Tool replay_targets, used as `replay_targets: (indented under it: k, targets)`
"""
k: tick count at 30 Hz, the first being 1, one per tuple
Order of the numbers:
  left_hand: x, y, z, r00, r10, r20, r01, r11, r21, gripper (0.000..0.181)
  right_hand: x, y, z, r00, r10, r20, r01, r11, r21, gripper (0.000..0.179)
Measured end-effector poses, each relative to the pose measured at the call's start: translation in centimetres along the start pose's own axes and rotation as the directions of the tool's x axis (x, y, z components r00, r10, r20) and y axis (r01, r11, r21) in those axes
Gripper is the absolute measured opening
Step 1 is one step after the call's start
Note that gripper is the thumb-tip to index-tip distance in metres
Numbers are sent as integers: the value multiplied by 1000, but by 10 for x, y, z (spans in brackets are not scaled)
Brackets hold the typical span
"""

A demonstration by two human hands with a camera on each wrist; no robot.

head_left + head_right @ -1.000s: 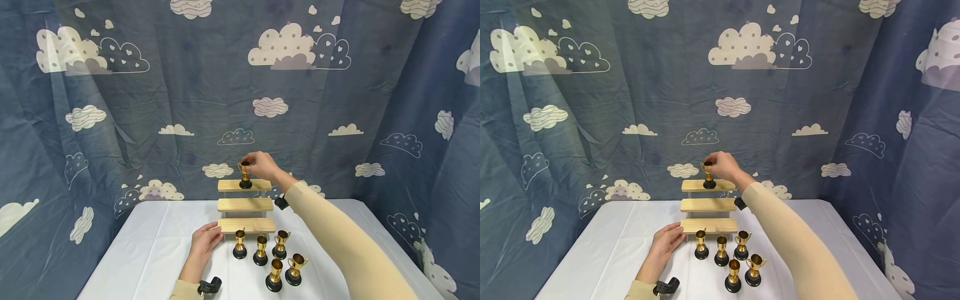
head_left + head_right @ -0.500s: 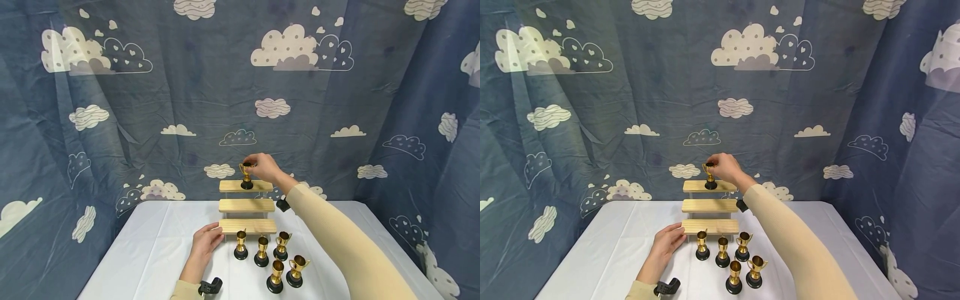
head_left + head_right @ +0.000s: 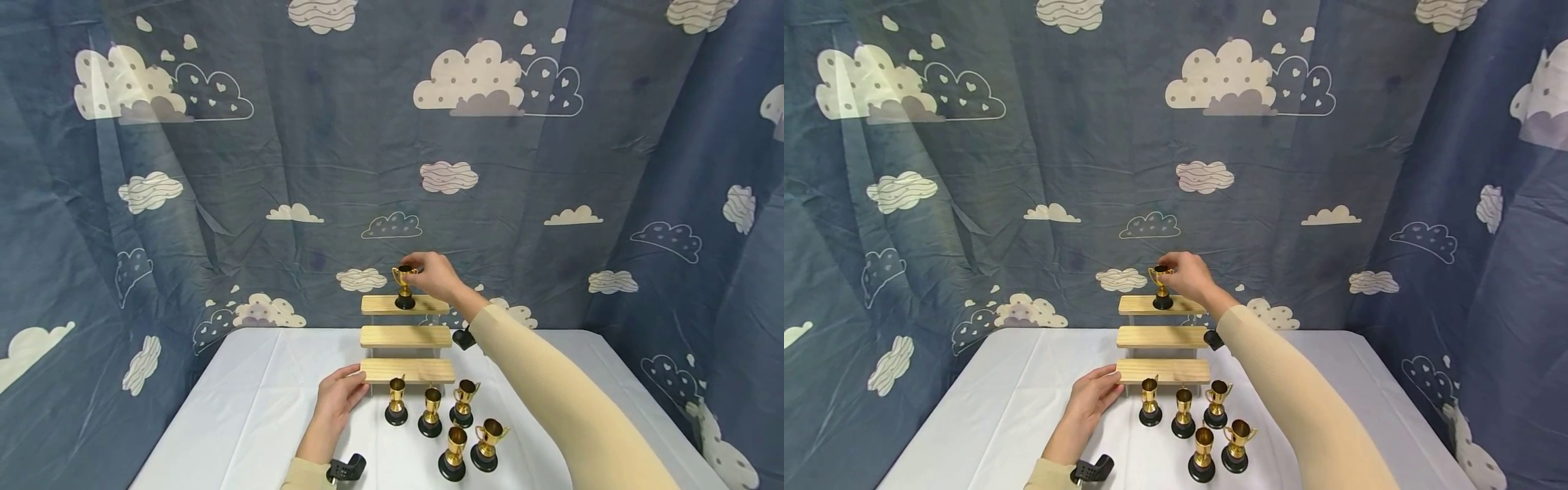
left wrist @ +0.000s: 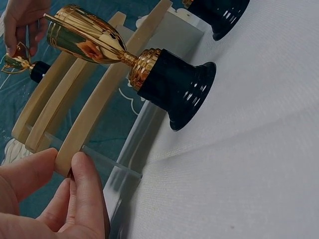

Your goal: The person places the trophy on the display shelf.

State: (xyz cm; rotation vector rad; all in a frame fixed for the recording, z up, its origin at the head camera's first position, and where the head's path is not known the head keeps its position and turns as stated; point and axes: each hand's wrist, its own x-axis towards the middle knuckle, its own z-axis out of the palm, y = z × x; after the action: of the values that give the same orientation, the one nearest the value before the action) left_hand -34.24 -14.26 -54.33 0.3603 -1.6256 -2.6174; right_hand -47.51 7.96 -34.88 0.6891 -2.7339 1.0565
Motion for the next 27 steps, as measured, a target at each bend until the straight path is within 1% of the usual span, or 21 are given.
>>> replay_targets:
  k: [5, 11, 16, 22, 27]
  targets:
    - [2, 0, 2, 1000, -3, -4, 3, 1000, -2, 45, 1, 2, 0, 1000, -8, 2, 8, 1000, 20, 38]
    - [3, -2, 0, 1000, -14, -5, 14, 1000, 0, 45, -1, 2, 0, 1000, -12, 6, 12, 1000, 6, 40]
    - [3, -2, 1, 1000, 0, -1, 0, 1000, -10, 46, -1, 1, 1, 1000, -4, 6, 4, 1000, -14, 43]
    - [3, -2, 2, 1000, 13, 0, -13, 1000, -9, 46, -1, 1, 1, 1000, 3, 6, -3, 1000, -27, 41]
    - [3, -3, 0, 1000, 4, 3, -4, 1000, -5, 46, -1, 1, 1, 1000, 0, 18, 0, 1000, -16, 41]
